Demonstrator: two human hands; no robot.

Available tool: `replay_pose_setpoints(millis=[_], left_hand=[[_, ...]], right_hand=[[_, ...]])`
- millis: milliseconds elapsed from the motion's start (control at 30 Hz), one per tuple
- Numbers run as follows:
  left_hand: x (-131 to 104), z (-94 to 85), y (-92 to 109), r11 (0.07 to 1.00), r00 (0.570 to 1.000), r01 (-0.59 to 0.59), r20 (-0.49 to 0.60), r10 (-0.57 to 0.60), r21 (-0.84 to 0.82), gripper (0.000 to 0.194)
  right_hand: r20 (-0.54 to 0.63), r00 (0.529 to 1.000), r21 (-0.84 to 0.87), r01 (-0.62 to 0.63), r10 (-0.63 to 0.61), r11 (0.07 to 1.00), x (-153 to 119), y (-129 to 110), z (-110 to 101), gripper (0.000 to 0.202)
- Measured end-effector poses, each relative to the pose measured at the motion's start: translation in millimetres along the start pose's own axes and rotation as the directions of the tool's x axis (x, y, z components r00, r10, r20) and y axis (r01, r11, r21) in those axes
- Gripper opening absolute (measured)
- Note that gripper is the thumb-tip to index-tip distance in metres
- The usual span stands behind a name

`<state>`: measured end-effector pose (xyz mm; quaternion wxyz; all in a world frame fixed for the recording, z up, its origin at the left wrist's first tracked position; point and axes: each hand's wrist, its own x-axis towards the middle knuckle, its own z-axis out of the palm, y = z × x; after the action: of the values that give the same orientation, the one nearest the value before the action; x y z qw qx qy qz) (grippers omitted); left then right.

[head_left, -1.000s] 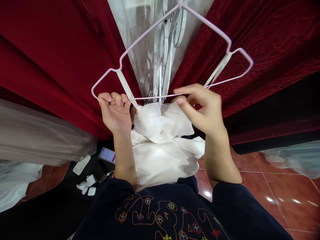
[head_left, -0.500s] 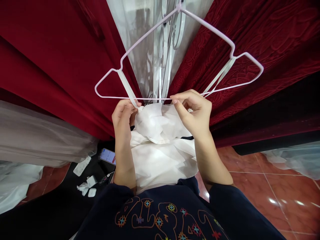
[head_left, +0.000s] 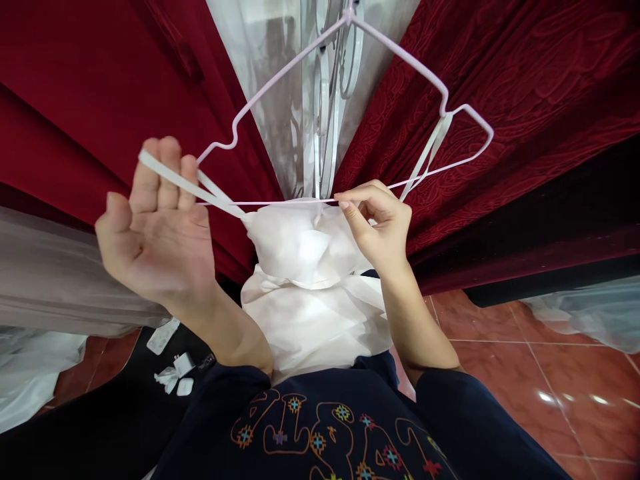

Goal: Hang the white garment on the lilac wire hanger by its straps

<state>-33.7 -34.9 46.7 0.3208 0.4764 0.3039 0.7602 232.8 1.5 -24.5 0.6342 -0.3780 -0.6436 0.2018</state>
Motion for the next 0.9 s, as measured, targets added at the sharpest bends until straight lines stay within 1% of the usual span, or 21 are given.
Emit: replay_pose_setpoints(millis=[100,167,233,300,367,433,500,567,633,700,767,833,867,900], left_hand=[[-7.2,-10.5,-12.6,0.995,0.983,-0.059,-0.167,0.072,0.086,0.042],[-15.4,-13.7,-23.5,0.987,0.968,-0.028,-0.241,0.066,0.159,0.037],[-21.5,-14.2,-34.7,0.978,0.973,0.049,-0.232,0.0,0.204,0.039],[-24.1,-13.6,-46.2,0.974,0.981,0.103,-0.183,-0.066,0.202,0.043],[-24.8,-12.4,-57.9,0.979,0.983,0.108,-0.168,-0.079,0.172,0.049],[-25.5,-9.5,-68.0,0.987,0.978,0.086,-0.2,-0.058,0.135,0.054],[-27.6,-3.1,-73.2,0.992,0.974,0.072,-0.22,-0.048,0.1,0.055],[-30.9,7.4,-71.8,0.992,0.982,0.106,-0.167,-0.093,0.068,0.049],[-35.2,21.2,-65.2,0.983,0.983,0.174,-0.071,-0.17,0.058,0.041],[-40.1,35.1,-57.2,0.977,0.978,0.21,-0.025,-0.209,0.046,0.034],[-44.2,45.8,-51.2,0.983,0.982,0.185,-0.028,-0.184,0.017,0.031],[-46.4,51.1,-48.3,0.989,0.988,0.151,-0.029,-0.151,0.003,0.03],[-46.6,51.9,-47.8,0.99,0.99,0.142,-0.026,-0.142,0.008,0.03],[-46.2,51.7,-47.8,0.991,0.991,0.133,-0.028,-0.133,0.014,0.03]], right_hand=[[-0.029,1.0,-0.011,0.012,-0.012,1.0,-3.1,-1.8,-1.9,0.01],[-0.037,0.999,-0.019,0.021,-0.022,1.0,-4.5,-2.9,-2.2,0.011],[-0.044,0.999,-0.031,0.027,-0.028,0.999,-5.4,-3.7,-1.1,0.012],[-0.045,0.999,-0.042,0.023,-0.025,0.999,-6.5,-4.2,1.6,0.013],[-0.036,0.999,-0.058,0.017,-0.019,0.998,-8.0,-4.9,5.5,0.014],[-0.031,0.999,-0.058,0.008,-0.01,0.998,-9.7,-5.8,10.0,0.014],[-0.032,0.999,-0.025,-0.007,0.006,1.0,-10.9,-6.8,14.1,0.014],[-0.032,0.999,0.022,-0.022,0.023,1.0,-10.9,-8.0,17.0,0.014],[-0.028,0.999,0.049,-0.03,0.031,0.998,-9.8,-10.2,18.1,0.013],[-0.029,0.999,0.065,-0.037,0.039,0.997,-9.1,-13.7,17.6,0.012],[-0.022,0.999,0.077,-0.047,0.049,0.996,-10.6,-17.8,15.9,0.012],[-0.02,0.998,0.082,-0.055,0.057,0.995,-15.2,-19.6,13.2,0.013],[-0.052,0.997,0.078,-0.055,0.06,0.995,-18.3,-18.4,11.2,0.013],[-0.119,0.991,0.07,-0.052,0.06,0.996,-21.5,-15.4,8.6,0.013]])
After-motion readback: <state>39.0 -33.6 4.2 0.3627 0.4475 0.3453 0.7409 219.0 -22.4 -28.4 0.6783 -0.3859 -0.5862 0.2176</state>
